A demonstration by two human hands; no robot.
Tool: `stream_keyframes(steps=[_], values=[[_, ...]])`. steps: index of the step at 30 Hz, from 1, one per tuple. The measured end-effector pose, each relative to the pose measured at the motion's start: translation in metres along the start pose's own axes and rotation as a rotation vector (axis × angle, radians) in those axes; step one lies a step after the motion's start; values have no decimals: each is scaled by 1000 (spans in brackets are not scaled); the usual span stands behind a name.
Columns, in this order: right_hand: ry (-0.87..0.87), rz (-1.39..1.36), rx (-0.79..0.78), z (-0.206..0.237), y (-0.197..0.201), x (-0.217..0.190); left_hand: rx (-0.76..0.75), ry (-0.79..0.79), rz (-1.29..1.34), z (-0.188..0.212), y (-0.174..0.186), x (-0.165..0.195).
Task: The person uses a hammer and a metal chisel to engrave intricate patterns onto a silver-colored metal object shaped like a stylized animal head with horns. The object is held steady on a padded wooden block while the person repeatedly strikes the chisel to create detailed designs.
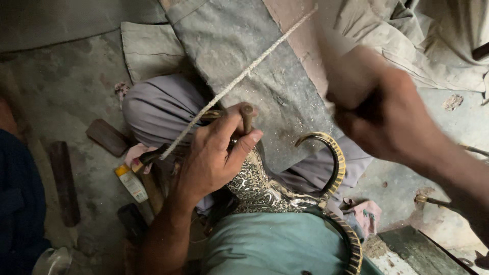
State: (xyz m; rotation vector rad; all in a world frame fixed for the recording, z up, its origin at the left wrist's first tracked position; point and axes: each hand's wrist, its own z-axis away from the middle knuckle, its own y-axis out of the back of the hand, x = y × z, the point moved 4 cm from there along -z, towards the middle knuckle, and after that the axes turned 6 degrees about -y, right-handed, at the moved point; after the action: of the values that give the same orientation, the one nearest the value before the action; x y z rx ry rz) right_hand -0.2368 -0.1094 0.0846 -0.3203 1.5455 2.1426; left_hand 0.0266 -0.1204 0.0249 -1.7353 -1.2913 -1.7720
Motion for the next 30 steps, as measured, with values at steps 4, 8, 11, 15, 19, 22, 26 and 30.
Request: stream_keyframes(steps=[4, 8, 11, 15, 19, 22, 26, 30], values=[[25, -153, 30, 0, 2, 3, 7, 19, 31, 1, 0, -4], [-53, -112, -54, -2, 3, 1, 20, 33, 3, 2, 1, -5], [286, 262, 189, -1, 13, -21, 71, -33, 35, 3, 4, -1], [57, 2, 18, -6, 6, -18, 14, 79, 44, 3, 3, -6], [233, 85, 133, -5, 13, -20, 24, 68, 51, 2, 4, -5], [-120, -568, -75, -10, 8, -7, 39, 78, 82, 3, 6, -5], [294, 616, 136, -12, 17, -39, 23, 90, -3, 4, 5, -8], [14, -109, -40, -20, 16, -57, 65, 55, 76, 4, 6, -7]])
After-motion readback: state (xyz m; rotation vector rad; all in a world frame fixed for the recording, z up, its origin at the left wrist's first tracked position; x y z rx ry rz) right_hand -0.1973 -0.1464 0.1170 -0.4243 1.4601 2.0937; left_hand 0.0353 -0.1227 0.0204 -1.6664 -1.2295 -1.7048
